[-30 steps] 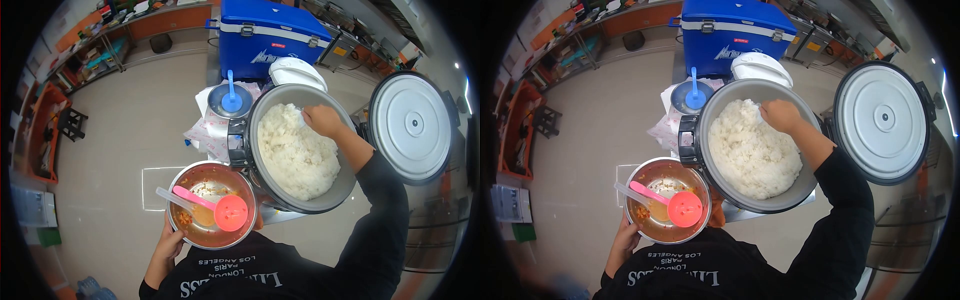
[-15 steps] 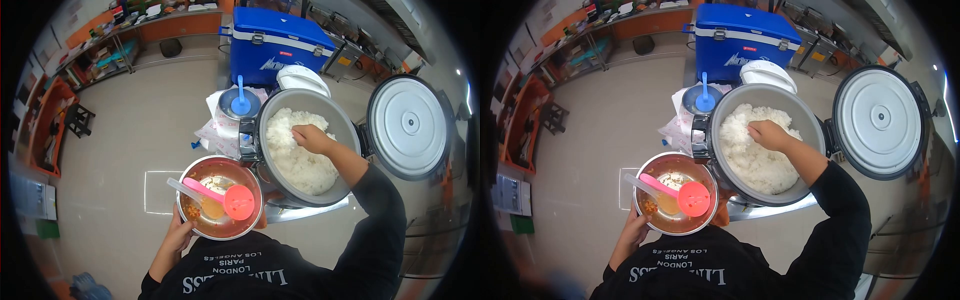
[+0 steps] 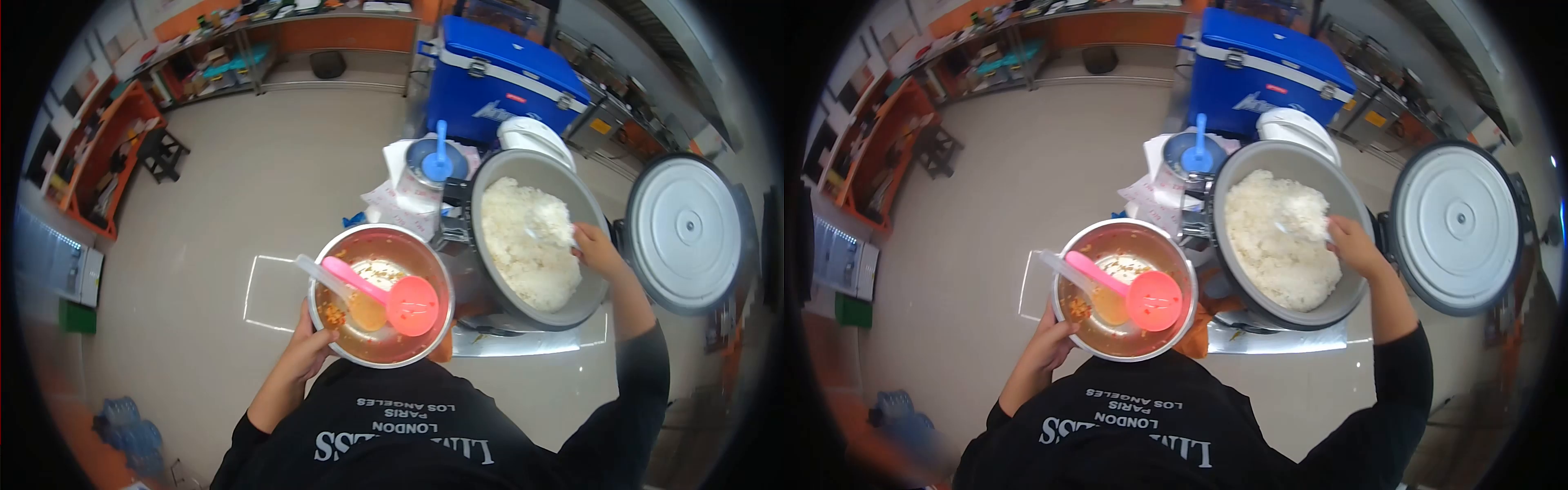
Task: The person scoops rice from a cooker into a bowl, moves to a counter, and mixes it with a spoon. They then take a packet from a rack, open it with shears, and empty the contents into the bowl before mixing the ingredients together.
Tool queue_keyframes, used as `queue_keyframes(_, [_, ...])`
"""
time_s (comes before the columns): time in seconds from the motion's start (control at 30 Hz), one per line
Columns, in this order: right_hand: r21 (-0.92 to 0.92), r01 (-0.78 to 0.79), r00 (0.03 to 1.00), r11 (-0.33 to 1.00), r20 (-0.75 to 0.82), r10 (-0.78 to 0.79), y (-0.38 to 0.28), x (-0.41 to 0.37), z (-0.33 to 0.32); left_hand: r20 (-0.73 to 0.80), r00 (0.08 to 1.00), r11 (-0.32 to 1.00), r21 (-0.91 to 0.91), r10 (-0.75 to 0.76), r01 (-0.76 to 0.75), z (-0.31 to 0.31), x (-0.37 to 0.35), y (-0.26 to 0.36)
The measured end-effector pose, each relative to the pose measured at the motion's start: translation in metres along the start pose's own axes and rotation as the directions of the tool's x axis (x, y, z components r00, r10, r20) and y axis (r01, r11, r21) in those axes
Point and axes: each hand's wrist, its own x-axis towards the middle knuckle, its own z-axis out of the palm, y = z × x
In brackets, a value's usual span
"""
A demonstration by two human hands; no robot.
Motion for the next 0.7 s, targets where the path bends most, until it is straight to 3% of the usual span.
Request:
queue_keyframes(0.07, [0.048,0.024,0.998,0.999,-0.067,-0.021,0.006,0.001,-0.001,-0.015,1.0,1.0,0.001,-0.004,0.004,0.0,0.0,0.001])
queue_keyframes(0.2, [0.013,0.003,0.999,1.0,-0.036,-0.003,-0.061,-0.034,0.024,0.01,0.998,0.998,-0.016,-0.061,0.061,-0.002,0.0,0.008])
queue_keyframes(0.27, [0.007,0.105,0.994,0.994,0.041,-0.105,-0.091,-0.051,0.049,0.019,0.997,0.996,-0.028,-0.079,0.079,-0.001,0.0,0.009])
queue_keyframes(0.4, [0.046,0.098,0.986,0.994,0.133,-0.103,-0.122,-0.061,0.1,0.04,0.996,0.996,-0.035,-0.075,0.076,-0.004,0.0,0.01])
queue_keyframes(0.5, [0.087,0.207,0.943,0.975,0.248,-0.222,-0.13,-0.053,0.135,0.064,0.996,0.998,-0.012,-0.057,0.058,-0.01,0.002,0.006])
queue_keyframes(0.53, [-0.235,0.43,0.896,0.872,0.226,-0.382,-0.138,-0.054,0.144,0.069,0.996,0.999,0.011,-0.051,0.05,-0.011,0.003,0.006])
queue_keyframes(0.57, [-0.527,0.572,0.812,0.628,0.257,-0.524,-0.144,-0.054,0.153,0.068,0.997,0.999,0.008,-0.048,0.047,-0.011,0.004,0.005])
queue_keyframes(0.6, [-0.529,0.574,0.811,0.626,0.259,-0.525,-0.148,-0.055,0.161,0.079,0.996,1.0,0.004,-0.028,0.028,-0.01,0.004,0.006])
queue_keyframes(0.67, [-0.609,0.754,0.548,0.248,0.374,-0.748,-0.151,-0.057,0.173,0.091,0.996,1.0,-0.002,-0.006,0.006,-0.008,0.004,0.007])
queue_keyframes(0.7, [-0.609,0.755,0.547,0.245,0.376,-0.748,-0.152,-0.058,0.172,0.069,0.997,0.999,-0.021,-0.025,0.026,-0.005,0.002,0.009])
